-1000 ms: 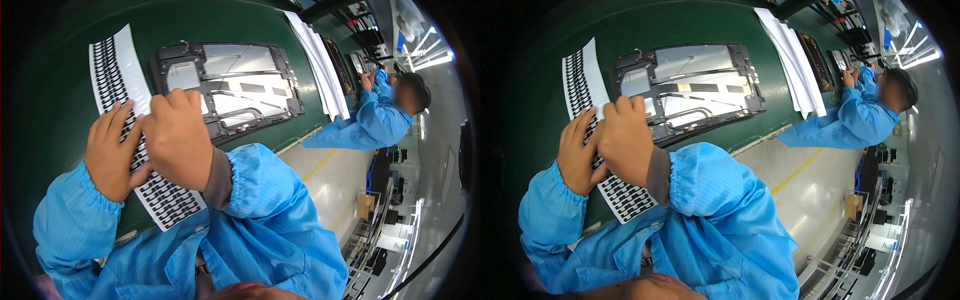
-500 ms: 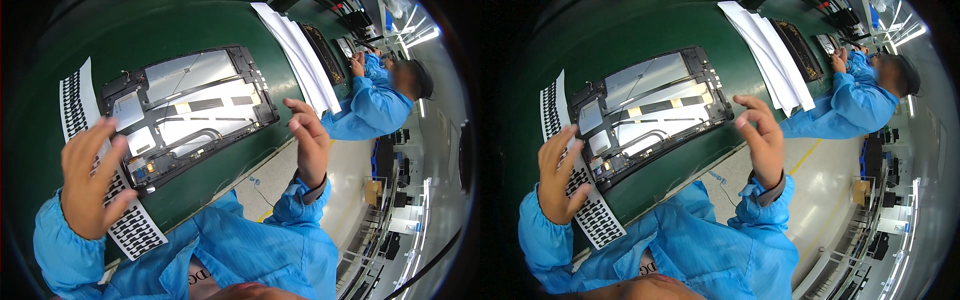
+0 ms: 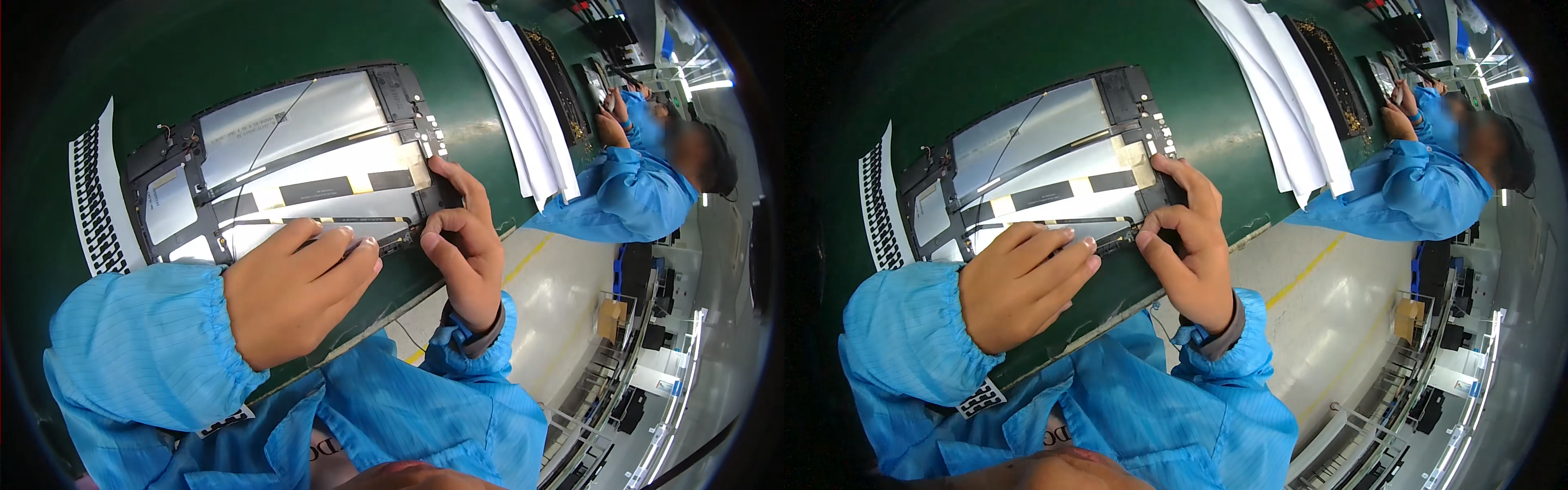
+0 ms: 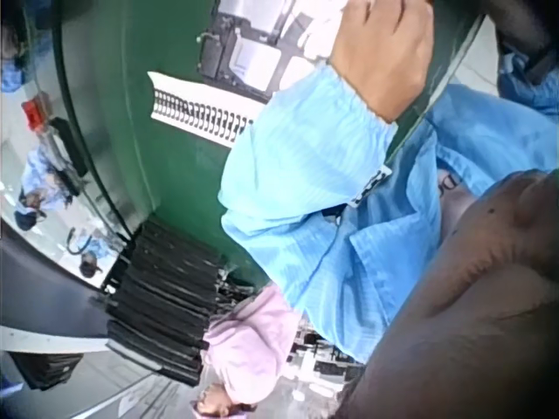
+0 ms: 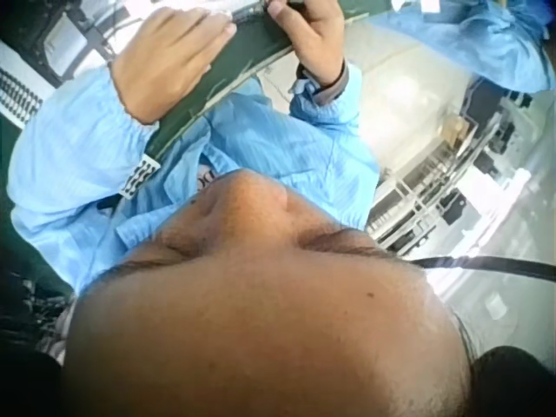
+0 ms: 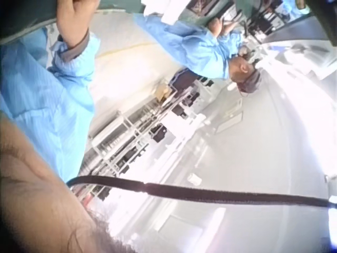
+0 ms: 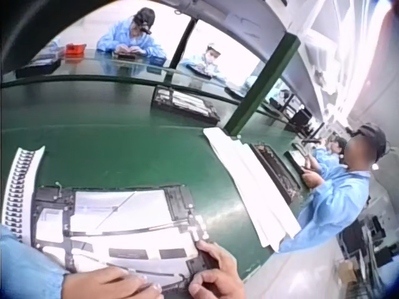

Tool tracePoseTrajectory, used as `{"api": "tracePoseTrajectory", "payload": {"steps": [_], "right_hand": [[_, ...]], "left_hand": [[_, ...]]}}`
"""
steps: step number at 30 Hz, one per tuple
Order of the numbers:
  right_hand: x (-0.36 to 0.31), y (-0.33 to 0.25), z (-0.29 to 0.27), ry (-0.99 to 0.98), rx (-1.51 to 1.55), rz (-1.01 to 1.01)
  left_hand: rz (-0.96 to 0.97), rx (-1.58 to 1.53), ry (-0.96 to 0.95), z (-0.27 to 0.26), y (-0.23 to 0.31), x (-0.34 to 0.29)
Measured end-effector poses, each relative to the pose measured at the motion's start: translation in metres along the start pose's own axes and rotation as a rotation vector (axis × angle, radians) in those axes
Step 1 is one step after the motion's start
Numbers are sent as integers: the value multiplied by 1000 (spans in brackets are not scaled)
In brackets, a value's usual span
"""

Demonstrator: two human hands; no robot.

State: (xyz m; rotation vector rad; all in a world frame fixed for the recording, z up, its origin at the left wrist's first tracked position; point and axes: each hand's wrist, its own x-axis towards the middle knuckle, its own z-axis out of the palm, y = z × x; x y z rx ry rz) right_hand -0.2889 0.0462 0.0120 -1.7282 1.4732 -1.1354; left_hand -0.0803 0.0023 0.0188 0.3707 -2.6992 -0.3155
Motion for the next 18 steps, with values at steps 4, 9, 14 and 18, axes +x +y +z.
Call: {"api": "tracePoseTrajectory", "payload": {"steps": [4, 9, 14, 18], "right_hand": [[-1, 1, 0, 9, -33, -7], [0, 0, 4, 11, -98, -27], [0, 2, 5, 27, -104, -35], [0, 3, 4, 34, -99, -38]], "left_hand": [[-8, -34, 17, 2, 0, 1], [-20, -12, 2, 0, 0, 1], [-15, -2, -3, -1, -1, 0], [-14, 15, -12, 0, 0, 1]]}}
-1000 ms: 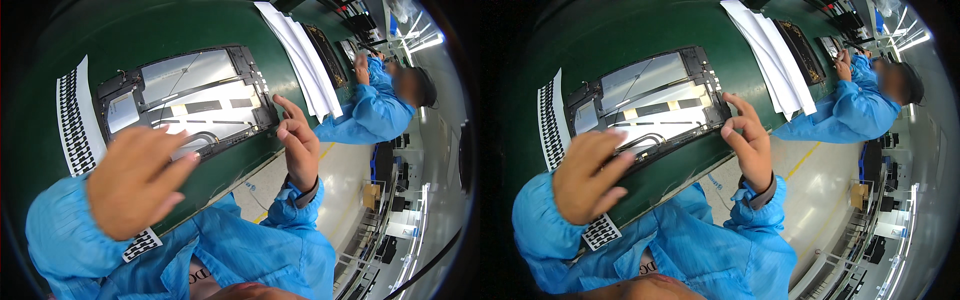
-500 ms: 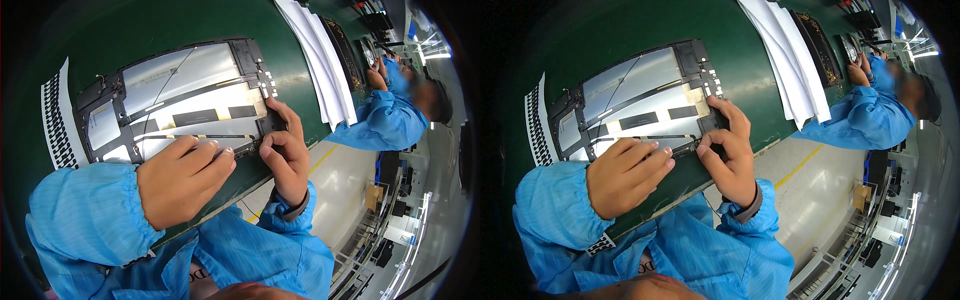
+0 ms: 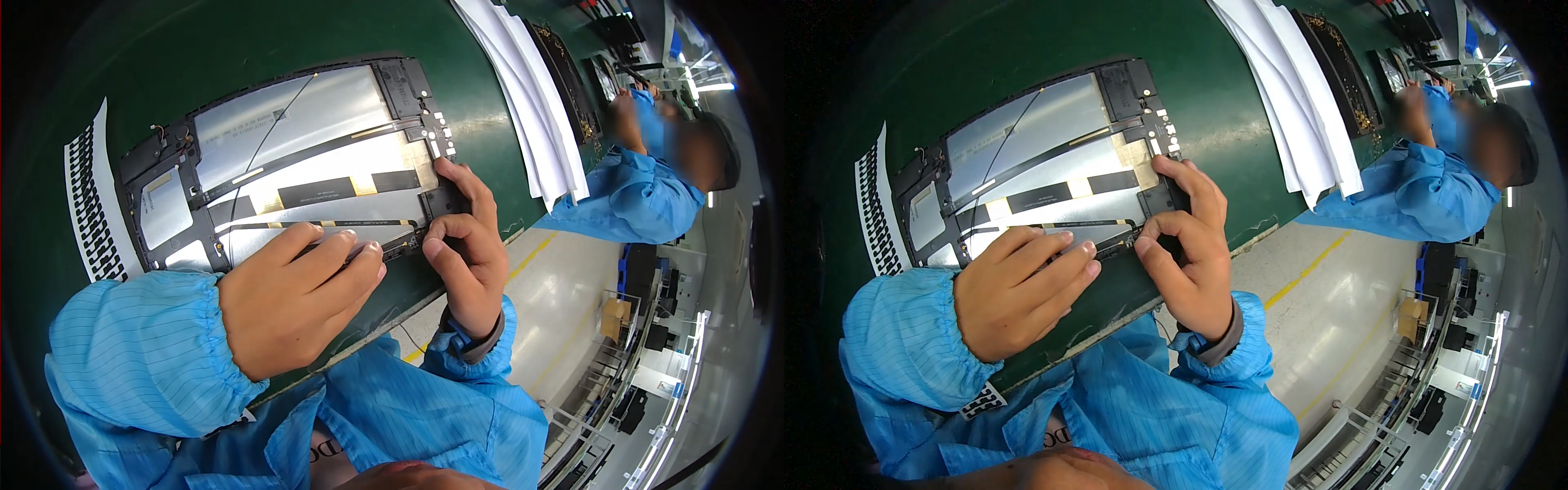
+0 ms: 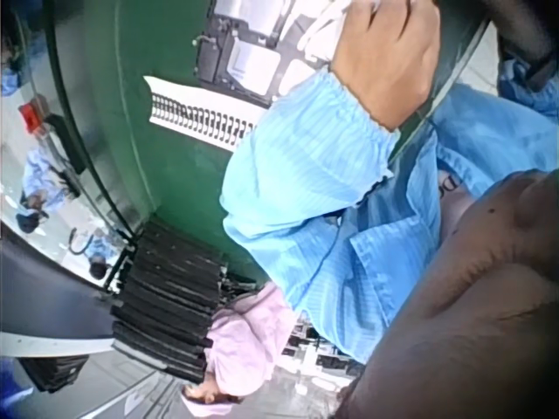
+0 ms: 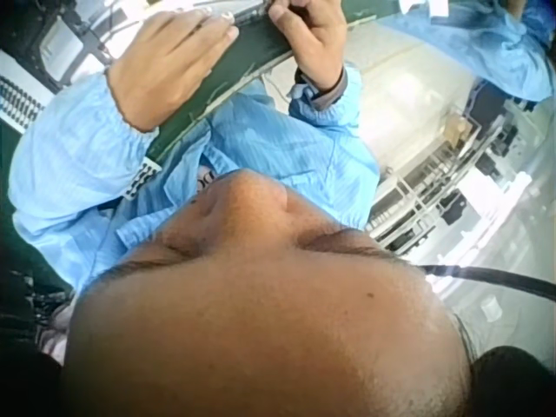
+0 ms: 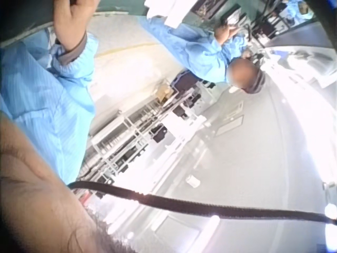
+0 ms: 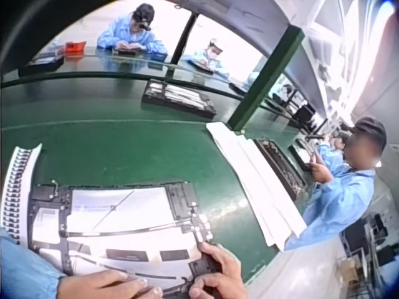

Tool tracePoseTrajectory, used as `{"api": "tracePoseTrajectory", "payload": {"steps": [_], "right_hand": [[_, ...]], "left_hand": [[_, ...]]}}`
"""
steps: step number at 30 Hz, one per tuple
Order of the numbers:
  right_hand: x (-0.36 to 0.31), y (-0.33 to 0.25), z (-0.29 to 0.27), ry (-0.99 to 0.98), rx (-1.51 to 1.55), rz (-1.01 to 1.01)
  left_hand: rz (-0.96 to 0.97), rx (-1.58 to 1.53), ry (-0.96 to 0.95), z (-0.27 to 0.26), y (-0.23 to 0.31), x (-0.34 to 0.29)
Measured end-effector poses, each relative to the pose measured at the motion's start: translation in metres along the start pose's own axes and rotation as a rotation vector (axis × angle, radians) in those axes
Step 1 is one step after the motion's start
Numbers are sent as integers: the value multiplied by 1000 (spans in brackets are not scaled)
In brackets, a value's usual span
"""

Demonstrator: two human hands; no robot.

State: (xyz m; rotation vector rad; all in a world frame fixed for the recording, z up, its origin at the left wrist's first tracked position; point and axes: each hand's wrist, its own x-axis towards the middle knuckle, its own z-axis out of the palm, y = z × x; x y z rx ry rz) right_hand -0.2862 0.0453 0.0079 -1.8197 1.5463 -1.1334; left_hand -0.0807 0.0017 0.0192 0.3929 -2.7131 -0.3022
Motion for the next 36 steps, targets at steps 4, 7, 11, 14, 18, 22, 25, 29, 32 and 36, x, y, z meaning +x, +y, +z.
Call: {"api": "tracePoseTrajectory", "payload": {"steps": [4, 7, 11, 14, 18, 22, 25, 29, 32, 36], "right_hand": [[-1, 0, 0, 11, -13, -12], [-1, 0, 1, 7, -51, -27], [-2, -1, 1, 3, -57, -17], [-1, -2, 0, 28, -41, -10], [0, 1, -11, 5, -68, -72], [-6, 11, -13, 112, 175, -14], [-8, 10, -12, 166, 340, 58], [-9, 6, -5, 114, 48, -80], [-9, 7, -5, 103, -33, -89], [-9, 9, -7, 103, -71, -91]], "left_hand": [[-11, -23, -4, -1, 1, 1], [-32, -71, 2, -4, 2, 1], [3, -64, -27, -4, 4, 8], [94, 12, -42, -1, 2, 12], [135, 39, -94, 2, 1, 13], [132, 13, -93, 0, -1, 14], [111, 19, -72, 4, 1, 11], [100, 25, -66, 3, 3, 11], [100, 35, -55, 4, 4, 12], [103, 26, -39, 8, 4, 13]]}}
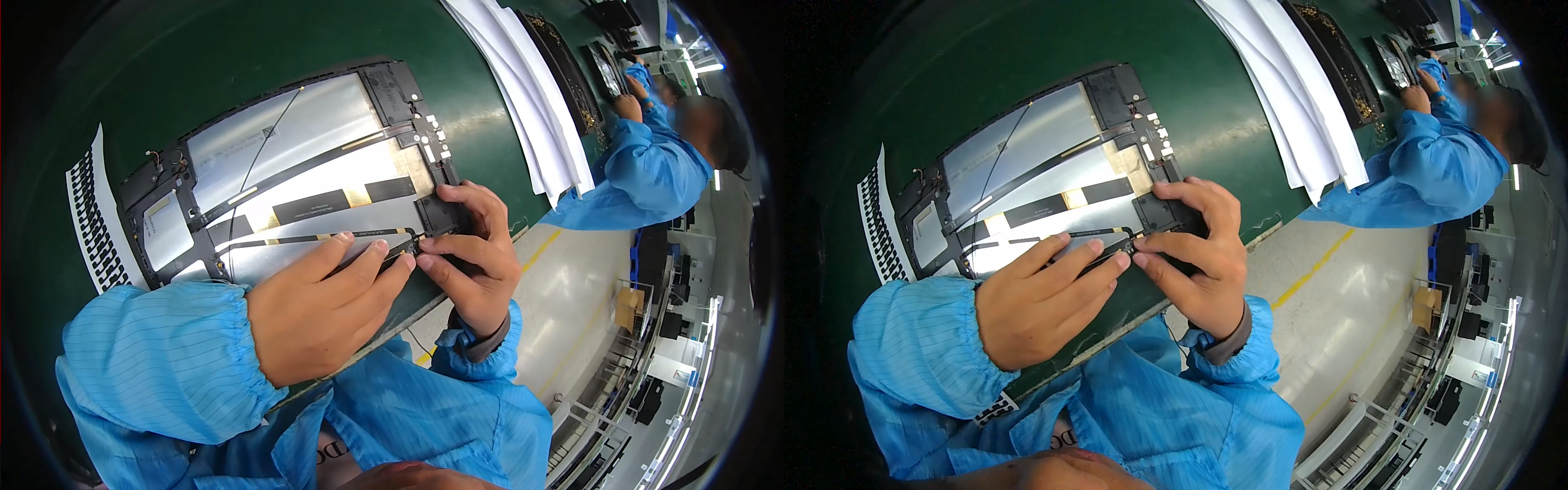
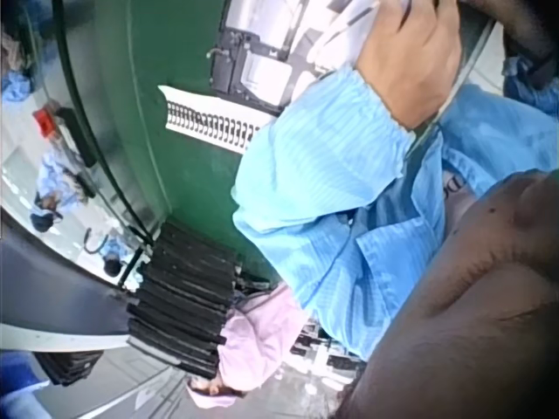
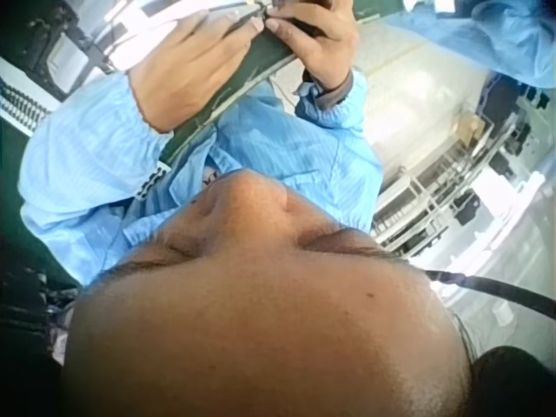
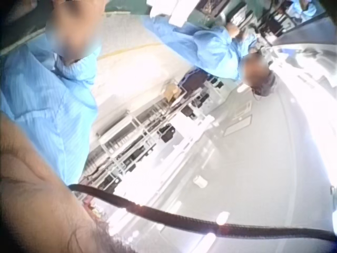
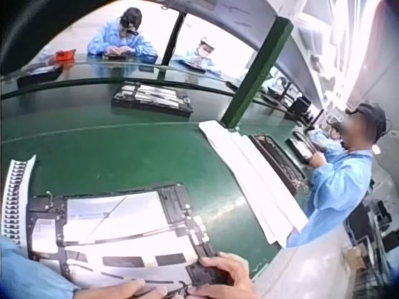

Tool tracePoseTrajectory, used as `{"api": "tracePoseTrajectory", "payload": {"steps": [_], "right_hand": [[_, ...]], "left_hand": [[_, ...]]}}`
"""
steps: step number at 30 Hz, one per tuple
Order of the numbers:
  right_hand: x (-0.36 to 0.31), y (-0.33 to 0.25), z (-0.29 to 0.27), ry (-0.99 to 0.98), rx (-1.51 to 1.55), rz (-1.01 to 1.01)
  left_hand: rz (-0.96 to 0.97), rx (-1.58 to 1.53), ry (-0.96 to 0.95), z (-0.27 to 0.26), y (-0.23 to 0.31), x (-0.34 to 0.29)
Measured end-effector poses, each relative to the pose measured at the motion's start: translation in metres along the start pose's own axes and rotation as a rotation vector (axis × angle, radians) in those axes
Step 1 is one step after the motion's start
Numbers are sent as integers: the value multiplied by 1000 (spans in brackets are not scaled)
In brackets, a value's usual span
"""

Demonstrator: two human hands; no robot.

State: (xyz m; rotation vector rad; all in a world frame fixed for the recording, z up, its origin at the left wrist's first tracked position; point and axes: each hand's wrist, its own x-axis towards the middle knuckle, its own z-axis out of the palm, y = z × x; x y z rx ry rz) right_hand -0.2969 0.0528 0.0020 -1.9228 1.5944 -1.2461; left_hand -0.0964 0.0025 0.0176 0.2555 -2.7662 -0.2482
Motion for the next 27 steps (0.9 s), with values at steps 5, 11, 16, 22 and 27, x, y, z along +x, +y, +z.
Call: {"api": "tracePoseTrajectory", "payload": {"steps": [5, 11, 16, 22, 27], "right_hand": [[6, -2, 0, -23, -78, -111], [16, -25, 0, -100, -430, -378], [9, -18, -13, -142, -252, -271], [-4, 22, -17, 90, -10, 90], [18, 16, -2, 12, -165, 18]], "left_hand": [[58, 64, -13, -1, -5, 0], [21, 117, 7, -3, 2, 6], [-69, 59, 46, -36, 10, -10], [-434, 139, 319, -81, 14, -91], [-626, 235, 127, -42, 16, -131]]}}
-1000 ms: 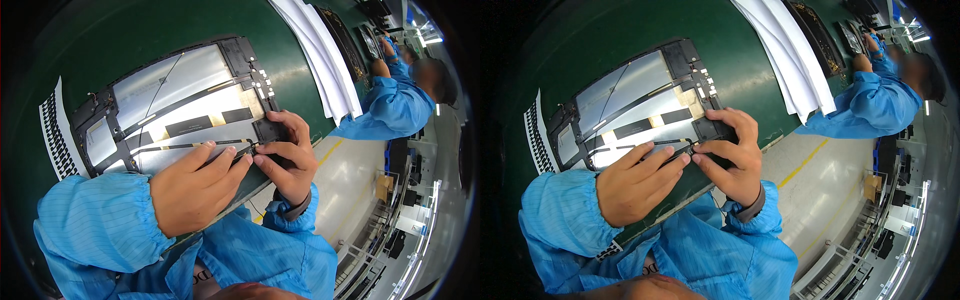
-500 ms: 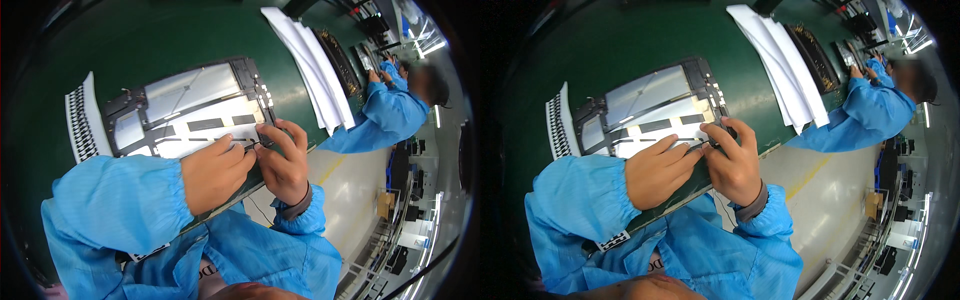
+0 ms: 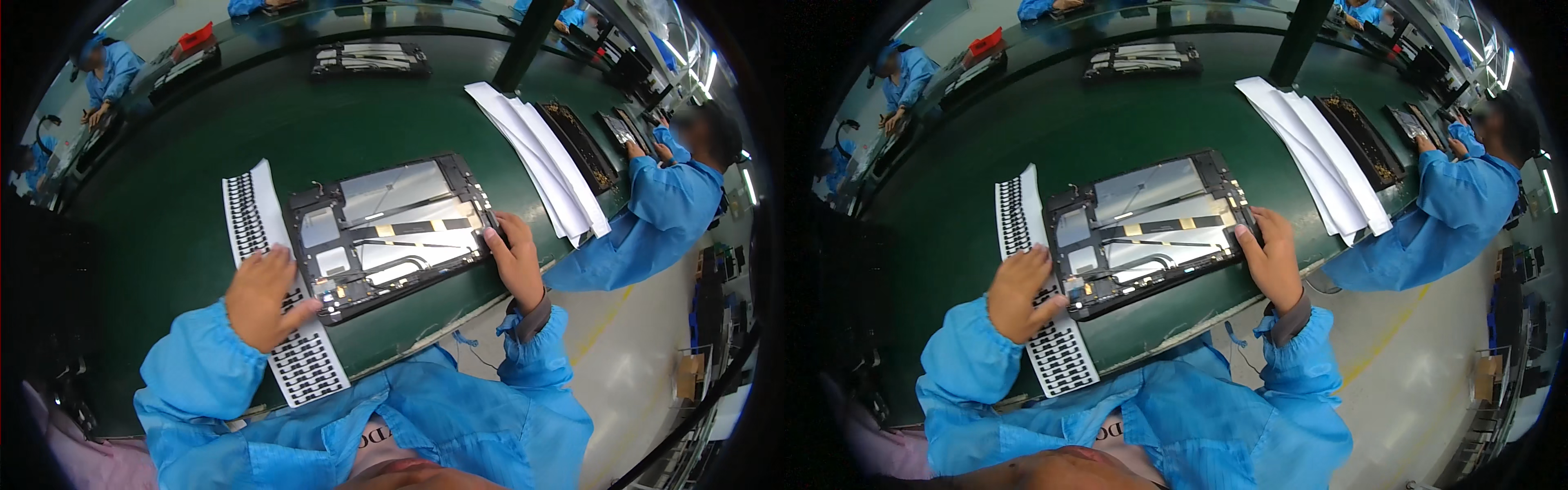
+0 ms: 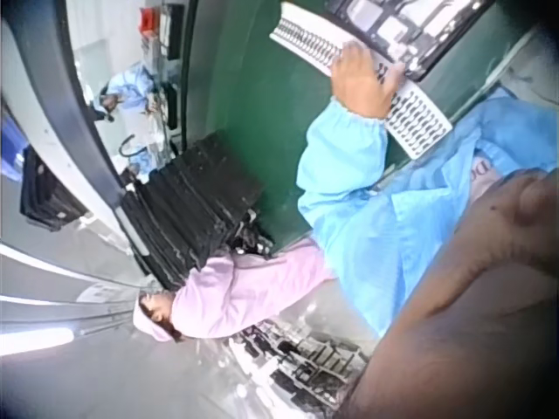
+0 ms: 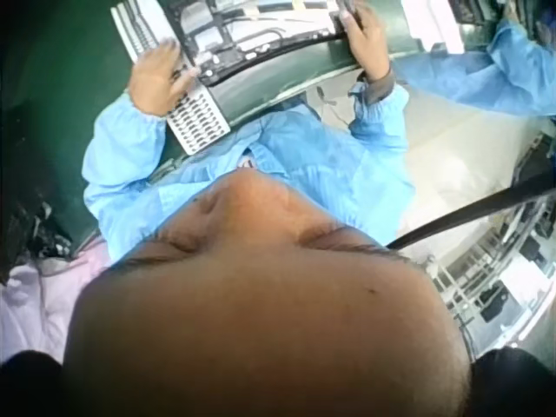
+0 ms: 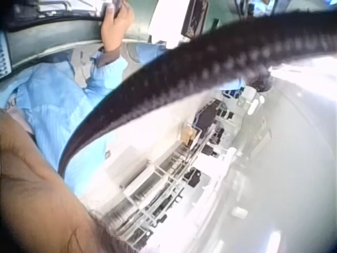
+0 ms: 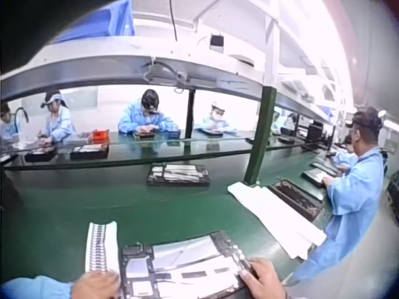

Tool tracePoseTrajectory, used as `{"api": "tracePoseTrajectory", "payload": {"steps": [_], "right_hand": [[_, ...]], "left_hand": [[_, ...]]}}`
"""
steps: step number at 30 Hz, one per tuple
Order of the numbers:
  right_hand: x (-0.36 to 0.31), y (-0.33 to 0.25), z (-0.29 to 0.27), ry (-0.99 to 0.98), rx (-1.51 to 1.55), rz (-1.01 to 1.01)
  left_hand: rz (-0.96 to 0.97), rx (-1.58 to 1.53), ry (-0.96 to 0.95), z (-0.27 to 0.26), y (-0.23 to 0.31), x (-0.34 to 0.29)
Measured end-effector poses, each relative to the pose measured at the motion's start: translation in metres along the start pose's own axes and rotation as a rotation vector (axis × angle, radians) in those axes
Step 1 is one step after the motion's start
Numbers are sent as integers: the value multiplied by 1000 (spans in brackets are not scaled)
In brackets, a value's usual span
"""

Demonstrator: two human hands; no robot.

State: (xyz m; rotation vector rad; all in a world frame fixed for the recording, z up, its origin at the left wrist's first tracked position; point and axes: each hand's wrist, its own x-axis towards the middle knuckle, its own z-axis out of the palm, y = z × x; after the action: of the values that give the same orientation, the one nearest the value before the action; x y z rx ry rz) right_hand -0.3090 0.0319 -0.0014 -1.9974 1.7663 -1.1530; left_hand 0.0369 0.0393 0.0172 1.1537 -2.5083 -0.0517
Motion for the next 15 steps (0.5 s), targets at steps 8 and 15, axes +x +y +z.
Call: {"api": "tracePoseTrajectory", "payload": {"steps": [8, 15], "right_hand": [[17, -15, 16, 90, 1135, 485], [67, -29, -19, 64, 1452, 364]], "left_hand": [[-104, -147, 28, 18, -4, -13], [-128, -565, 150, 7, -6, -3]]}}
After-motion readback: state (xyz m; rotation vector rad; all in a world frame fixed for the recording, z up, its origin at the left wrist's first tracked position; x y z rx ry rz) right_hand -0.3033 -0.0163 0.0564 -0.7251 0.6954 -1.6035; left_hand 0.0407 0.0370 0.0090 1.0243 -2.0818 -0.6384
